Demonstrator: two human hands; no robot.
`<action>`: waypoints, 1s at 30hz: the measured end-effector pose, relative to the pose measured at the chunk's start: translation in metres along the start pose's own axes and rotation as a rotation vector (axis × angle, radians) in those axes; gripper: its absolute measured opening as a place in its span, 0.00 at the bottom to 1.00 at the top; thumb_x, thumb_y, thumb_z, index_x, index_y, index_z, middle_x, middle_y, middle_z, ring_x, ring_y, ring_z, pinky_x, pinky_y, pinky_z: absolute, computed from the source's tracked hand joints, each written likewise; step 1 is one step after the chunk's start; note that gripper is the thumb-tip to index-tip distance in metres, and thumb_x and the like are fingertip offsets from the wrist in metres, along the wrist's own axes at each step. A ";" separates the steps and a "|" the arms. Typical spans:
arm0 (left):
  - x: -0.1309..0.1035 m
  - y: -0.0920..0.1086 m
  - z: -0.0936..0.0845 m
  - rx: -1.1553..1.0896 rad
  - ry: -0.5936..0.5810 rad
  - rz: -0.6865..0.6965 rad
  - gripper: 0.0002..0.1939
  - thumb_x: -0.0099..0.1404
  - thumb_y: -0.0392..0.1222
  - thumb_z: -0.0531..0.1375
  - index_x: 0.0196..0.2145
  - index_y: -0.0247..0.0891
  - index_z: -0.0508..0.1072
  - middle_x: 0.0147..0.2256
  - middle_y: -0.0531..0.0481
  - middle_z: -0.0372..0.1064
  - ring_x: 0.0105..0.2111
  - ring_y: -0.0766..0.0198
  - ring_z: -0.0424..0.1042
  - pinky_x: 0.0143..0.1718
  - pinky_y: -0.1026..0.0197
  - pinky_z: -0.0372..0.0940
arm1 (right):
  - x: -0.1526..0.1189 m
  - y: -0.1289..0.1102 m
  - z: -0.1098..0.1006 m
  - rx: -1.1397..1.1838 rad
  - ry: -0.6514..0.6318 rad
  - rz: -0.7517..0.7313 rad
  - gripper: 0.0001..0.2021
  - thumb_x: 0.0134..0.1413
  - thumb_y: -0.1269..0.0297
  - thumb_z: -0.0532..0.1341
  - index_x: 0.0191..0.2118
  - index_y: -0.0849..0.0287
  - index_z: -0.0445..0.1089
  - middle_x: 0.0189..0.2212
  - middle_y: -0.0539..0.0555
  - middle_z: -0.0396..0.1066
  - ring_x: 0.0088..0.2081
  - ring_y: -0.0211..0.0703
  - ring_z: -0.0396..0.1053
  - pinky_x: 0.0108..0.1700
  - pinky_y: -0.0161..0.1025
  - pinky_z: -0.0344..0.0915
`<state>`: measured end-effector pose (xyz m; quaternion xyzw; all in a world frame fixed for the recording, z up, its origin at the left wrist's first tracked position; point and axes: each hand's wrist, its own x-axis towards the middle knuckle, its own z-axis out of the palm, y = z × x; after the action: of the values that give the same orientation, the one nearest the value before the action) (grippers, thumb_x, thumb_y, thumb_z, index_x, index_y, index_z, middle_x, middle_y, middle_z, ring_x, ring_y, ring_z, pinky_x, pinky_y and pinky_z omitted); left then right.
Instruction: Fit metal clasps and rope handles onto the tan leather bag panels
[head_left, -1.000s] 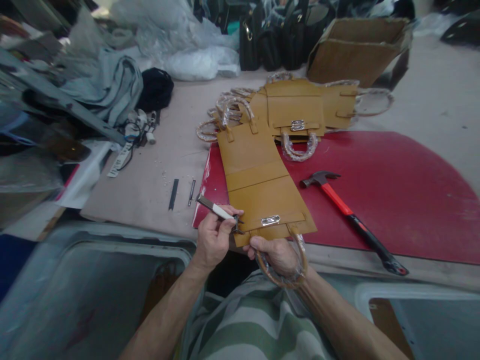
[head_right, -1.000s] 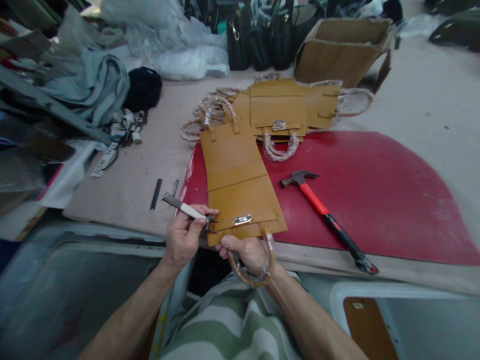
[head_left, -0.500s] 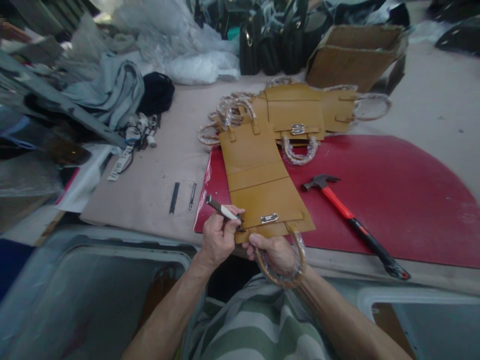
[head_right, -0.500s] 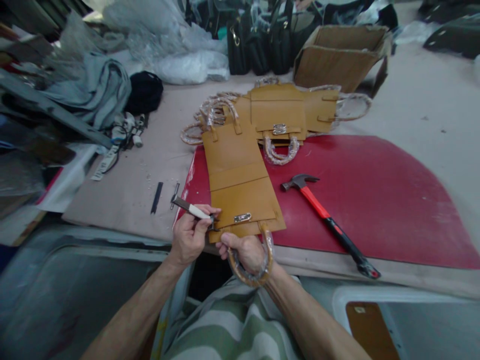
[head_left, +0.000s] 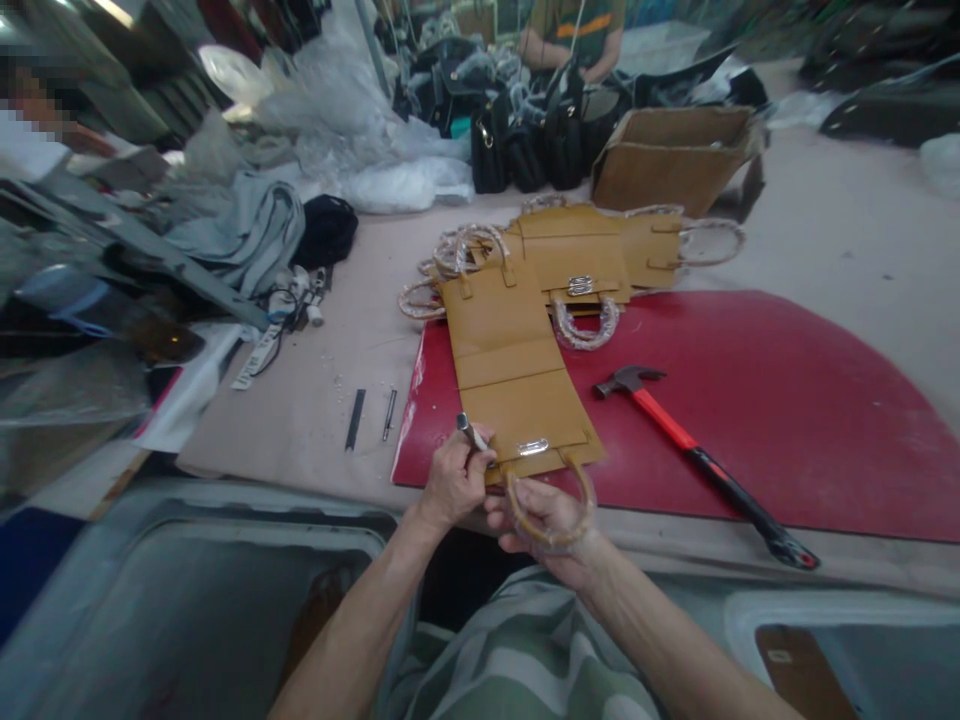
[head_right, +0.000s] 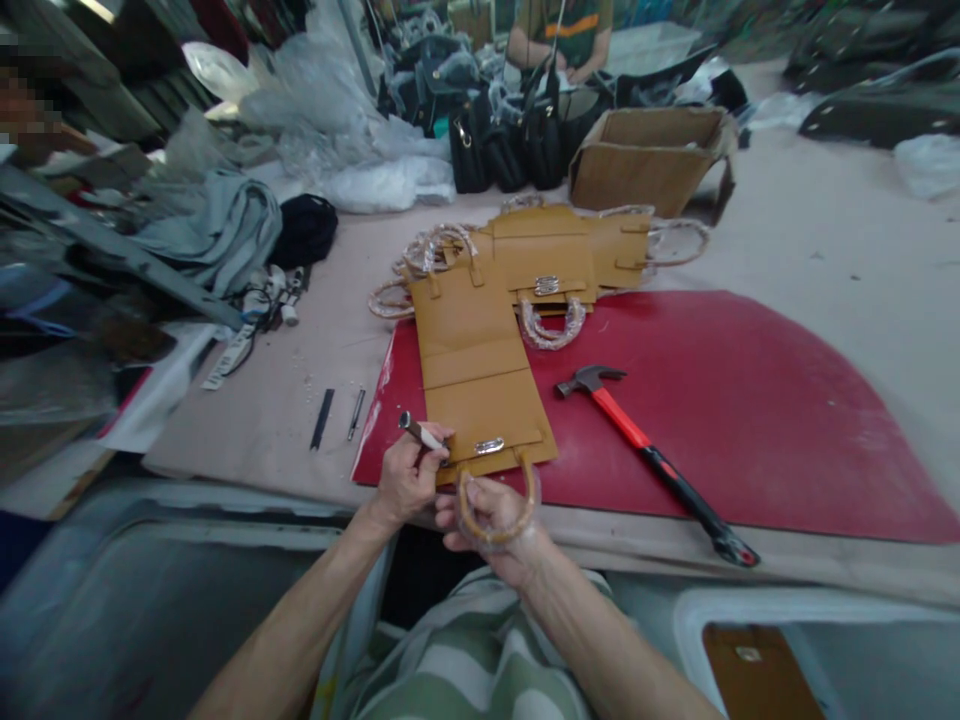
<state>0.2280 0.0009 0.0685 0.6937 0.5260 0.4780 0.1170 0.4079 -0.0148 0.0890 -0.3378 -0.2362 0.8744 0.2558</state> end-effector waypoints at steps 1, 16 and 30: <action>-0.002 0.000 0.002 0.006 0.004 0.018 0.06 0.68 0.35 0.56 0.42 0.38 0.70 0.39 0.44 0.76 0.42 0.59 0.77 0.45 0.57 0.73 | -0.006 0.004 -0.002 0.028 0.038 0.022 0.19 0.48 0.51 0.70 0.40 0.60 0.74 0.32 0.58 0.77 0.32 0.45 0.75 0.29 0.37 0.71; -0.013 0.001 0.013 -0.028 -0.001 0.027 0.08 0.67 0.35 0.57 0.43 0.39 0.71 0.41 0.43 0.77 0.45 0.57 0.78 0.47 0.56 0.73 | -0.096 -0.094 -0.117 -1.688 0.946 -0.575 0.19 0.56 0.52 0.55 0.44 0.61 0.70 0.44 0.67 0.71 0.44 0.58 0.68 0.46 0.52 0.65; -0.009 0.006 0.013 -0.044 -0.010 -0.032 0.06 0.66 0.34 0.56 0.39 0.40 0.71 0.39 0.44 0.77 0.40 0.57 0.78 0.44 0.55 0.74 | -0.084 -0.132 -0.046 -0.711 0.484 -0.078 0.15 0.55 0.49 0.55 0.25 0.53 0.55 0.19 0.43 0.50 0.16 0.32 0.46 0.17 0.32 0.48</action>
<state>0.2423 -0.0050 0.0612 0.6850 0.5256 0.4839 0.1424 0.5324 0.0454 0.1753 -0.5913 -0.4687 0.6236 0.2044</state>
